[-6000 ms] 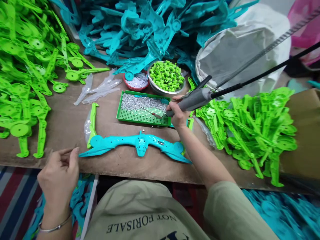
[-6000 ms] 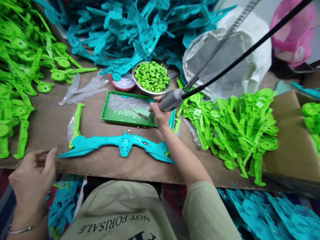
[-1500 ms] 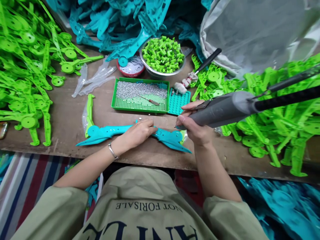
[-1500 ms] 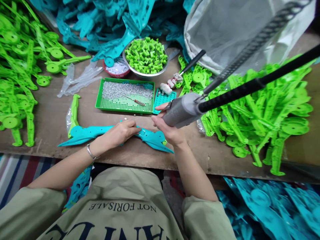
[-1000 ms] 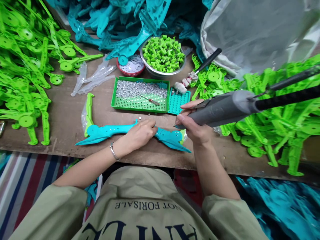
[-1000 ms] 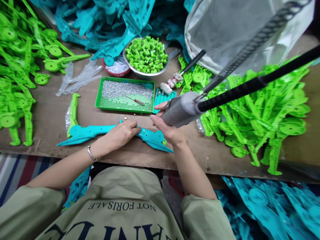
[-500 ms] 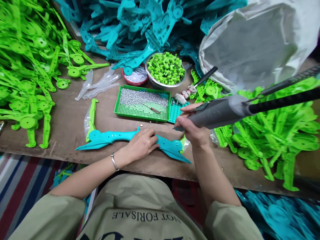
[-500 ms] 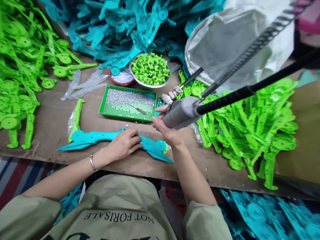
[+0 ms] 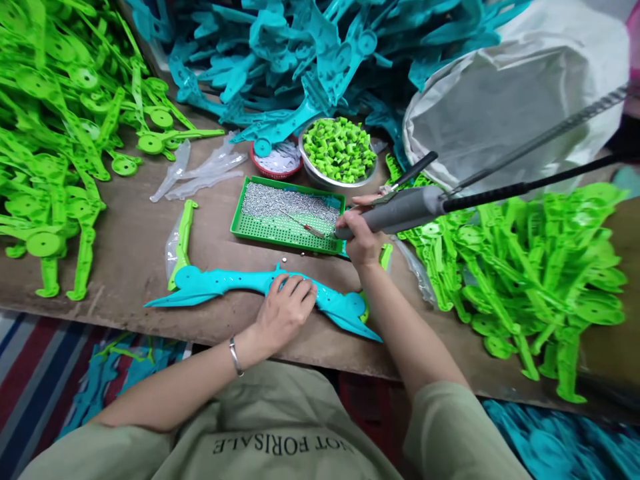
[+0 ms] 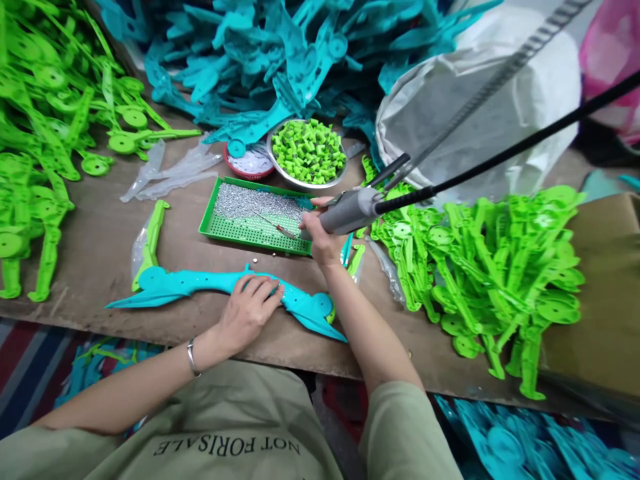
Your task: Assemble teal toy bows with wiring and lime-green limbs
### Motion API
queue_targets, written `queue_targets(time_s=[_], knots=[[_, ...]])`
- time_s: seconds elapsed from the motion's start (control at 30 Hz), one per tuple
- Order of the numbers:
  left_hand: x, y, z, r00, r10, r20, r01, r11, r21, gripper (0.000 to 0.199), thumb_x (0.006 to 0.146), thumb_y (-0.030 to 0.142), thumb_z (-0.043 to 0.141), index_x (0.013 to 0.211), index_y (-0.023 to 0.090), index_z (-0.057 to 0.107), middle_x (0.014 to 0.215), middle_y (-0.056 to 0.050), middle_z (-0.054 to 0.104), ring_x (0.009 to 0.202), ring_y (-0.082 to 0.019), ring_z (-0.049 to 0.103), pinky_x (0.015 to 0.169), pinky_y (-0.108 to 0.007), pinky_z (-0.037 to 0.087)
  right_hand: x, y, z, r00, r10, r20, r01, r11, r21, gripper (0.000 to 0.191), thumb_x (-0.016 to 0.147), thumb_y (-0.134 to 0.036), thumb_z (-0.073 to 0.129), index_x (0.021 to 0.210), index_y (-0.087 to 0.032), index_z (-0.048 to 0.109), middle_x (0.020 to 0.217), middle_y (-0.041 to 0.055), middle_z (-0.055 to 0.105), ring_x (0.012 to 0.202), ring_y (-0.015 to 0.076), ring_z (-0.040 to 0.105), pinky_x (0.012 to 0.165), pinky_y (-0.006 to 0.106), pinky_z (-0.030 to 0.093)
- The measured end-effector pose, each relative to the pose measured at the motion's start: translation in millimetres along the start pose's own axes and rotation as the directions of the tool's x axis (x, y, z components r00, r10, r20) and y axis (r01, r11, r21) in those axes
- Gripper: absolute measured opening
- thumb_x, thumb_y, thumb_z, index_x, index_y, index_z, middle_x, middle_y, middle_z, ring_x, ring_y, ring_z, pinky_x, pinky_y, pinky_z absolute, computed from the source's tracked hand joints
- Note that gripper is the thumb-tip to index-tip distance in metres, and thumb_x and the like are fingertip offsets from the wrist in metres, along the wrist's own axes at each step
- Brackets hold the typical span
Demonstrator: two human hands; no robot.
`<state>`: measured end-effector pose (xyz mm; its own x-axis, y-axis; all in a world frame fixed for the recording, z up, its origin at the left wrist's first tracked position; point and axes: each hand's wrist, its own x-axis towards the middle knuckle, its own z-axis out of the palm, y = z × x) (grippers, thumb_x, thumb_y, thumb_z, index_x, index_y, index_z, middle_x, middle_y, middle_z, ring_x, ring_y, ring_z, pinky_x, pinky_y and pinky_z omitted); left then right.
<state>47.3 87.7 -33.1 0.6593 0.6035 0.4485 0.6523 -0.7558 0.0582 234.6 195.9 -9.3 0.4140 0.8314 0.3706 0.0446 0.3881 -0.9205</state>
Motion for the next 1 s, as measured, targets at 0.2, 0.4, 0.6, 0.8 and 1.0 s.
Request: queue_targets(time_s=[0.2, 0.4, 0.6, 0.8, 1.0], knots=[[-6, 6, -2.7, 0.998, -0.059, 0.038, 0.060, 0.998, -0.028, 0.026, 0.098, 0.014, 0.060, 0.122, 0.014, 0.070, 0.118, -0.012, 0.074, 0.109, -0.024, 0.064, 0.100, -0.043, 0.050, 1, 8, 1, 1.000, 0.003, 0.008, -0.003, 1.000, -0.028, 0.032, 0.074, -0.048, 0.076, 0.090, -0.025, 0.060, 0.054, -0.0083, 0.059, 0.049, 0.0160, 0.060, 0.059, 0.033, 0.051], [-10, 29, -10.6, 0.988, -0.133, 0.078, 0.136, 0.990, -0.036, 0.035, 0.100, 0.021, 0.059, 0.133, 0.012, 0.067, 0.133, -0.014, 0.072, 0.118, -0.027, 0.065, 0.106, -0.046, 0.052, 3, 11, 4, 0.999, 0.024, 0.032, -0.023, 1.000, -0.015, 0.035, 0.071, -0.050, 0.079, 0.086, -0.026, 0.059, 0.051, -0.0086, 0.058, 0.045, 0.0150, 0.057, 0.053, 0.032, 0.048], [-20, 46, 1.3, 0.998, -0.047, 0.037, 0.049, 0.998, -0.037, 0.037, 0.104, 0.017, 0.049, 0.137, 0.010, 0.064, 0.140, -0.015, 0.069, 0.125, -0.024, 0.065, 0.109, -0.040, 0.050, 7, 6, 6, 0.998, 0.036, 0.059, -0.033, 0.998, -0.060, 0.036, 0.071, -0.052, 0.079, 0.088, -0.027, 0.060, 0.051, -0.0089, 0.055, 0.044, 0.0155, 0.055, 0.053, 0.033, 0.048], [-23, 49, 7.2, 0.997, -0.043, 0.062, 0.042, 0.999, 0.013, 0.040, 0.104, 0.014, 0.042, 0.138, 0.010, 0.064, 0.140, -0.013, 0.069, 0.126, -0.023, 0.065, 0.106, -0.039, 0.051, -9, -38, 0, 0.996, -0.029, 0.082, 0.030, 1.000, -0.004, 0.030, 0.078, -0.046, 0.078, 0.094, -0.028, 0.060, 0.055, -0.0086, 0.054, 0.047, 0.0156, 0.055, 0.055, 0.034, 0.049], [-24, 52, 9.2, 0.989, -0.058, 0.138, 0.064, 0.997, -0.036, 0.043, 0.104, 0.014, 0.043, 0.143, 0.011, 0.060, 0.142, -0.016, 0.067, 0.130, -0.025, 0.064, 0.104, -0.041, 0.052, -62, -73, -5, 0.962, 0.089, 0.258, -0.105, 0.993, 0.051, 0.024, 0.084, -0.040, 0.075, 0.099, -0.029, 0.060, 0.056, -0.0083, 0.054, 0.046, 0.0158, 0.054, 0.051, 0.033, 0.048]])
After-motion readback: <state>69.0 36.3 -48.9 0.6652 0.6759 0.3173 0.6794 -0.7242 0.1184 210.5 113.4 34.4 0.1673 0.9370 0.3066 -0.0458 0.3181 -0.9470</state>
